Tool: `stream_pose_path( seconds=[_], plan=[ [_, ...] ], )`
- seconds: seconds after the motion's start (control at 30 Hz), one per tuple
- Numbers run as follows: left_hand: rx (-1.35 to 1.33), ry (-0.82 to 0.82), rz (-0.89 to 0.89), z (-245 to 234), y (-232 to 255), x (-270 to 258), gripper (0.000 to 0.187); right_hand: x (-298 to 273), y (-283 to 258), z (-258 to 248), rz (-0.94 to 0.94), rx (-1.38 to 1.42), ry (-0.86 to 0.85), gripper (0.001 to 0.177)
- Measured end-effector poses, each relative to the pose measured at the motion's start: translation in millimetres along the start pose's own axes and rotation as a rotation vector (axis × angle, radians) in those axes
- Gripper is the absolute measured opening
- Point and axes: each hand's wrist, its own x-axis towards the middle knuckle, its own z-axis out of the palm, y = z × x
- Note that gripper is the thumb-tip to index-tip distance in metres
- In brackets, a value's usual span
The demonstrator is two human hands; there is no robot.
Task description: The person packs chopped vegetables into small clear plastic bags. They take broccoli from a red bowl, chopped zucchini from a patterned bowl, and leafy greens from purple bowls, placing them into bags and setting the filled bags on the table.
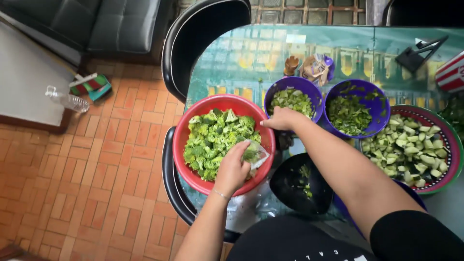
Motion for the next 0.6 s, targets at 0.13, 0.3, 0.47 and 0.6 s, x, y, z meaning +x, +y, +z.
stream_pose_path(
  seconds=[0.13, 0.3, 0.47, 0.6],
  plan=[
    [0.006, 0.031, 0.041, -6, 6, -1, 0.064, -17, -4, -5, 0.012, 0.121, -0.033, 0.110],
    [-0.003, 0.043, 0.037, -2, 6, -3, 0.065, -27, -3, -9, -0.020, 0.216, -0.041, 0.098],
    [0.004, 0.035, 0.033, -1, 2, -8, 0.065, -54, -17, -16, -0.059, 0.209, 0.048, 0.090],
    [-0.008, 0.036, 0.031, -9, 12, -8, 0.064, -44, -8, -6, -0.075, 0.201, 0.076, 0.092]
  ],
)
